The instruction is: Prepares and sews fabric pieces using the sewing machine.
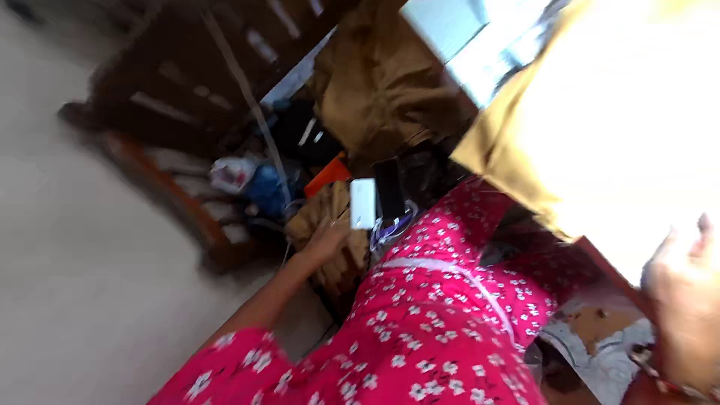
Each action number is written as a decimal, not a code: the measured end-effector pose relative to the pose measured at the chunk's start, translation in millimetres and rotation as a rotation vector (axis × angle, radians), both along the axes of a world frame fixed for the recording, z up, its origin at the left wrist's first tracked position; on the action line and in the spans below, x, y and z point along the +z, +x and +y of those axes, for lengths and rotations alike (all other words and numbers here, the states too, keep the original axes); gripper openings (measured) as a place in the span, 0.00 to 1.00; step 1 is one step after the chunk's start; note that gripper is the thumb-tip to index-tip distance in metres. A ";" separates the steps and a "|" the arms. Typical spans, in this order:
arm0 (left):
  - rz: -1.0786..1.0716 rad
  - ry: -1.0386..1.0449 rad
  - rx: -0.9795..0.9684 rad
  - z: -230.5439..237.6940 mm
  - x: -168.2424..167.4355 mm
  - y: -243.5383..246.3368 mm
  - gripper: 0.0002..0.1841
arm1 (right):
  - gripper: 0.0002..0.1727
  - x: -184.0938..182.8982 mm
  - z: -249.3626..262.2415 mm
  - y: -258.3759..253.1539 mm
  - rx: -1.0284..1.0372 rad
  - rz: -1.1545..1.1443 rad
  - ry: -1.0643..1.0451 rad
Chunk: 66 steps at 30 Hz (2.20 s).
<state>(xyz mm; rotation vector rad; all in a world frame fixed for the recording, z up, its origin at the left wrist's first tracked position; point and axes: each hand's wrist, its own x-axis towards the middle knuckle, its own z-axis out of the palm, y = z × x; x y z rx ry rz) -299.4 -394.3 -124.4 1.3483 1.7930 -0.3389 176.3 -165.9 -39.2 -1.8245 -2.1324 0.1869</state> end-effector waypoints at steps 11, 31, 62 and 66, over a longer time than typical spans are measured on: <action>-1.059 0.996 -0.238 191.3 172.1 113.4 0.14 | 0.25 -12.6 1.5 -0.9 -0.036 0.043 0.196; -0.710 1.128 -0.706 224.3 90.7 259.8 0.06 | 0.14 -0.2 -8.1 -1.2 0.014 0.314 0.327; -0.296 0.973 -0.845 296.8 100.9 275.7 0.22 | 0.12 17.7 30.2 -26.7 -0.136 0.156 0.213; -0.382 0.812 -0.828 307.1 116.3 270.4 0.21 | 0.11 13.1 10.0 -30.2 -0.017 0.179 0.297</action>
